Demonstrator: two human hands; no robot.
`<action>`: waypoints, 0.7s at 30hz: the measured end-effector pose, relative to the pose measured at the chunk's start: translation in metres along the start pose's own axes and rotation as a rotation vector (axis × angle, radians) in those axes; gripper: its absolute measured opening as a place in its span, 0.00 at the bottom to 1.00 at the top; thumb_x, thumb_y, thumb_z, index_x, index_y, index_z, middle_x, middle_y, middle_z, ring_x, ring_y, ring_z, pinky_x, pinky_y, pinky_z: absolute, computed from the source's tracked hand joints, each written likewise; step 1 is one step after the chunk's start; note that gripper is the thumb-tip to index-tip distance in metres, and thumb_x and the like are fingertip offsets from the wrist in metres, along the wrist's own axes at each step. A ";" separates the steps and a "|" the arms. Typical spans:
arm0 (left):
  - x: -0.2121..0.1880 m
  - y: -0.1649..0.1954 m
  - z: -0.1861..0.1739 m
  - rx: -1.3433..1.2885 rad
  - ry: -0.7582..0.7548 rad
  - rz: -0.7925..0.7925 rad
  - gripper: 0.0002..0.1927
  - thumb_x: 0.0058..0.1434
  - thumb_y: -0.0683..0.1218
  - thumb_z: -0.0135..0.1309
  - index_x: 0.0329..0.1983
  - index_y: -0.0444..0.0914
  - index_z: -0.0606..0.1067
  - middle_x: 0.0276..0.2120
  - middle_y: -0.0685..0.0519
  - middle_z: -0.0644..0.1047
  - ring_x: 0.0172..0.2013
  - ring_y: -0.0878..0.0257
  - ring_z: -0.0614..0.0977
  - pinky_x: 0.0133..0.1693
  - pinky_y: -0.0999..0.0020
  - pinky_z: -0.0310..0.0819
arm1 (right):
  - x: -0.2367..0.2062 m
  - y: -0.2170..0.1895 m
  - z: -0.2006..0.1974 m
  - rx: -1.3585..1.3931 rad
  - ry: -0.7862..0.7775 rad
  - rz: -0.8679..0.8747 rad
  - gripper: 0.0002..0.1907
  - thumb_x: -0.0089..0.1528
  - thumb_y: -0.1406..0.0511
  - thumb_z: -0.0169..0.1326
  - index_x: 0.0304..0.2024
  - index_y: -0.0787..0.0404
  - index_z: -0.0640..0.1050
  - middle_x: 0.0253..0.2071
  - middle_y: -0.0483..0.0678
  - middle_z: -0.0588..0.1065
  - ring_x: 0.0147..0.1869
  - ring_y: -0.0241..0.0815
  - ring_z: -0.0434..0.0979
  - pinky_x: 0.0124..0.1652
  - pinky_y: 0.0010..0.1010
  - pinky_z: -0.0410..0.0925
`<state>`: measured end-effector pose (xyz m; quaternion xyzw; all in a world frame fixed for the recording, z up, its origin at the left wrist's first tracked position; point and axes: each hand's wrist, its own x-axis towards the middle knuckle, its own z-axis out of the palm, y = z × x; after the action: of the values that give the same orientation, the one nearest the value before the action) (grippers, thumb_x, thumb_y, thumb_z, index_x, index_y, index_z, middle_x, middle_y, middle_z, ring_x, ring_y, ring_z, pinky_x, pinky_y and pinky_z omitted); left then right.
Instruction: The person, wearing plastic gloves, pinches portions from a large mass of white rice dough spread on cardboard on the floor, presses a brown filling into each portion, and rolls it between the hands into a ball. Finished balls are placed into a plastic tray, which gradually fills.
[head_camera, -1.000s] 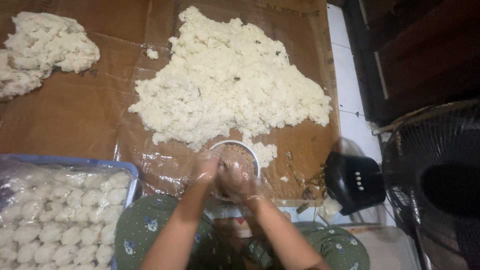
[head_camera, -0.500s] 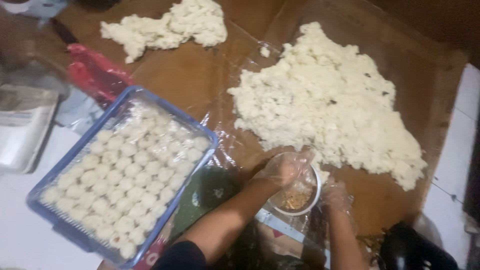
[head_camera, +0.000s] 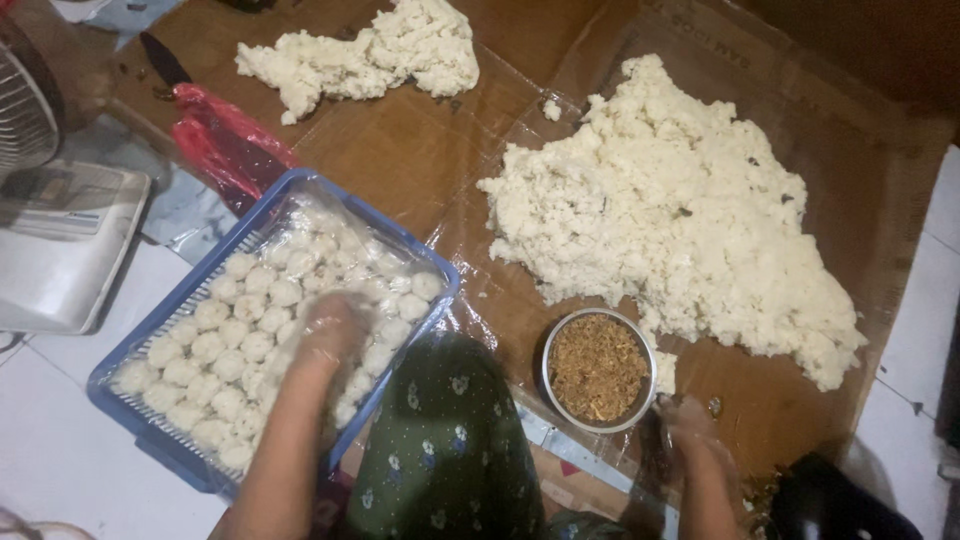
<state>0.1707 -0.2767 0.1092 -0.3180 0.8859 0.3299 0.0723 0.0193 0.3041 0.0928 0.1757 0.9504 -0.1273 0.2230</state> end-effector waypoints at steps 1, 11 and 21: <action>-0.002 -0.002 0.015 -0.044 -0.001 0.005 0.14 0.57 0.49 0.55 0.42 0.38 0.83 0.42 0.35 0.80 0.46 0.39 0.82 0.51 0.48 0.74 | 0.004 0.002 0.004 0.156 0.109 -0.038 0.20 0.64 0.60 0.53 0.52 0.68 0.76 0.51 0.65 0.77 0.53 0.61 0.79 0.52 0.48 0.70; -0.040 0.122 -0.041 -0.254 0.227 0.424 0.20 0.59 0.52 0.62 0.49 0.34 0.80 0.47 0.36 0.79 0.49 0.39 0.79 0.51 0.48 0.72 | 0.053 0.011 0.046 1.043 0.267 -0.282 0.09 0.60 0.69 0.53 0.43 0.59 0.78 0.31 0.46 0.75 0.30 0.42 0.73 0.31 0.36 0.66; -0.082 0.284 0.108 -1.006 -0.535 0.550 0.19 0.61 0.48 0.62 0.54 0.38 0.78 0.49 0.51 0.81 0.50 0.62 0.82 0.52 0.68 0.77 | 0.011 -0.012 0.021 0.413 0.373 -0.147 0.07 0.55 0.70 0.55 0.29 0.60 0.85 0.31 0.58 0.82 0.36 0.52 0.84 0.41 0.43 0.74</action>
<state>0.0526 -0.0012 0.2065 0.0195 0.6231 0.7805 0.0456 0.0134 0.2900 0.0712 0.1683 0.9390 -0.2997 -0.0062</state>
